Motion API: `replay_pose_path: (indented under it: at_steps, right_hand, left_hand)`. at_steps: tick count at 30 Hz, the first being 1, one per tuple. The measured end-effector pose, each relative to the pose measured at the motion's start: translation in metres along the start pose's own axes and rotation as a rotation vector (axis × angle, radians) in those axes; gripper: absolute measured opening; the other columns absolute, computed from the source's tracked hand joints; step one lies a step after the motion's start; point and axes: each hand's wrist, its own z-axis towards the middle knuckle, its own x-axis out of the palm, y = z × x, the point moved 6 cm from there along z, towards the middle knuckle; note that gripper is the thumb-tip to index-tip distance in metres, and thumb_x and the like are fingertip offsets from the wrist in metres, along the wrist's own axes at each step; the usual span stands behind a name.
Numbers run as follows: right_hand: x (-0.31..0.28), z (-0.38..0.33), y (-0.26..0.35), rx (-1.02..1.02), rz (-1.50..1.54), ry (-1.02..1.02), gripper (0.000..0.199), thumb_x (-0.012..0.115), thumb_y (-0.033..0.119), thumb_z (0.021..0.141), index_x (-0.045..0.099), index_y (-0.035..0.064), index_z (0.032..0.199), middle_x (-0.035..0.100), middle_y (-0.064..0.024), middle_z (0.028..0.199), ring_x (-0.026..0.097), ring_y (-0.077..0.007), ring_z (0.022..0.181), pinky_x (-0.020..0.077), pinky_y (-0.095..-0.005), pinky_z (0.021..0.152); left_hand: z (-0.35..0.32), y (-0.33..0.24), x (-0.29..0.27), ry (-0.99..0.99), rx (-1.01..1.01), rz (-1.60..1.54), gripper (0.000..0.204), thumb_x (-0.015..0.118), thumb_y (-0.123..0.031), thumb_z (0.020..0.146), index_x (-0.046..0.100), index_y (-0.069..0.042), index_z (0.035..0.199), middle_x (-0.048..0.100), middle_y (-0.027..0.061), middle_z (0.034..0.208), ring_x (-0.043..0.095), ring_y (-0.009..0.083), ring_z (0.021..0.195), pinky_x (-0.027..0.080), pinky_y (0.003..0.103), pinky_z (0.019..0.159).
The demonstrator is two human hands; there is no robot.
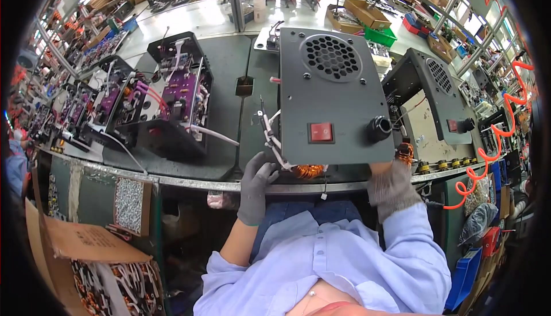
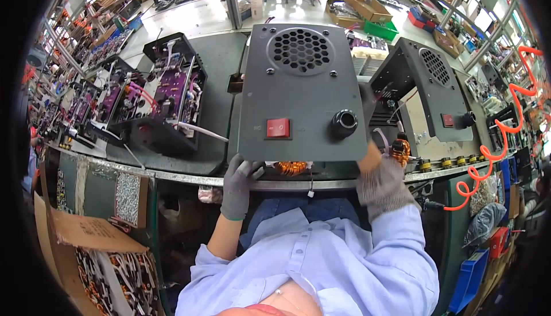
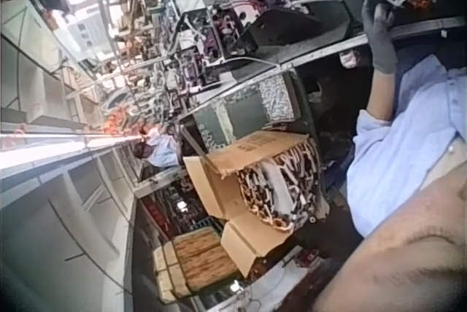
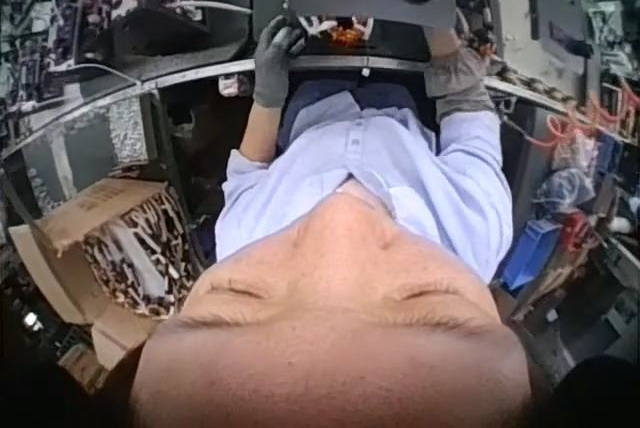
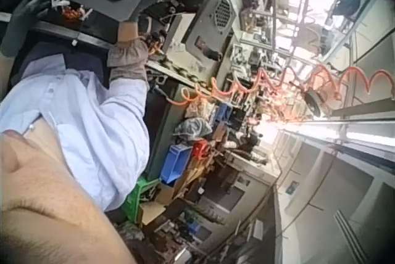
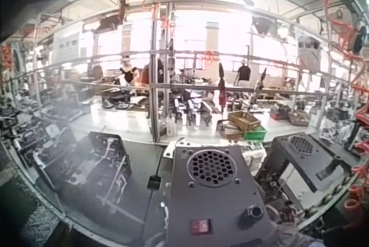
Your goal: Assembling internal components and screwing together a black electronic enclosure using an air screwdriver at an industrial workbench.
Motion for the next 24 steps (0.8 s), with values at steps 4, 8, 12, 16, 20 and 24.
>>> replay_pose_path:
  at_steps: [4, 8, 12, 16, 20, 24]
  right_hand:
    - [0.077, -0.118, 0.010, 0.018, -1.049, 1.011, 0.059, 0.078, 0.024, 0.073, 0.057, 0.0060, 0.125, 0.064, -0.0138, 0.111, 0.065, -0.0299, 0.098, 0.0521, -0.0380, 0.083]
    - [0.129, -0.127, 0.025, -0.295, -1.050, 0.954, 0.071, 0.080, 0.021, 0.065, 0.056, 0.0108, 0.131, 0.061, -0.0173, 0.115, 0.059, -0.0382, 0.104, 0.0482, -0.0435, 0.089]
    - [0.150, -0.122, 0.021, -0.190, -1.212, 1.035, 0.073, 0.078, 0.021, 0.062, 0.057, 0.0162, 0.132, 0.061, -0.0158, 0.114, 0.059, -0.0372, 0.103, 0.0481, -0.0434, 0.087]
    - [0.183, -0.126, 0.049, -0.110, -1.002, 1.124, 0.072, 0.077, 0.024, 0.060, 0.060, 0.0162, 0.130, 0.063, -0.0144, 0.111, 0.060, -0.0359, 0.101, 0.0481, -0.0430, 0.088]
    - [0.208, -0.126, 0.065, 0.198, -0.736, 1.116, 0.067, 0.076, 0.019, 0.066, 0.060, 0.0097, 0.129, 0.067, -0.0096, 0.102, 0.064, -0.0226, 0.092, 0.0498, -0.0338, 0.085]
    - [0.217, -0.096, 0.045, 0.697, -0.192, 0.877, 0.059, 0.073, 0.010, 0.070, 0.060, 0.0001, 0.126, 0.066, -0.0055, 0.099, 0.061, -0.0097, 0.086, 0.0503, -0.0232, 0.078]
  left_hand:
    - [-0.001, 0.005, 0.011, 0.156, -0.202, -0.143, 0.047, 0.052, -0.024, 0.098, 0.044, 0.001, 0.138, 0.057, 0.0115, 0.125, 0.060, 0.0212, 0.110, 0.052, 0.037, 0.093]
    - [0.003, 0.012, 0.026, 0.225, -0.175, -0.163, 0.045, 0.053, -0.028, 0.098, 0.049, -0.001, 0.134, 0.059, 0.0099, 0.122, 0.062, 0.0200, 0.105, 0.053, 0.035, 0.086]
    - [-0.009, 0.004, 0.023, 0.172, -0.075, -0.140, 0.041, 0.052, -0.026, 0.099, 0.052, 0.001, 0.130, 0.061, 0.0083, 0.115, 0.064, 0.0166, 0.096, 0.053, 0.029, 0.078]
    - [-0.037, -0.030, 0.007, 0.048, 0.174, 0.090, 0.036, 0.048, -0.023, 0.101, 0.054, 0.003, 0.125, 0.061, 0.0101, 0.112, 0.064, 0.0156, 0.091, 0.052, 0.027, 0.076]
    - [-0.072, -0.081, 0.007, -0.065, 0.617, 0.457, 0.036, 0.039, -0.021, 0.102, 0.057, 0.004, 0.121, 0.059, 0.0124, 0.111, 0.060, 0.0155, 0.094, 0.050, 0.028, 0.076]
    - [-0.063, -0.097, 0.013, -0.211, 0.618, 0.233, 0.041, 0.036, -0.024, 0.101, 0.056, 0.002, 0.126, 0.058, 0.0112, 0.114, 0.058, 0.0136, 0.099, 0.047, 0.026, 0.082]
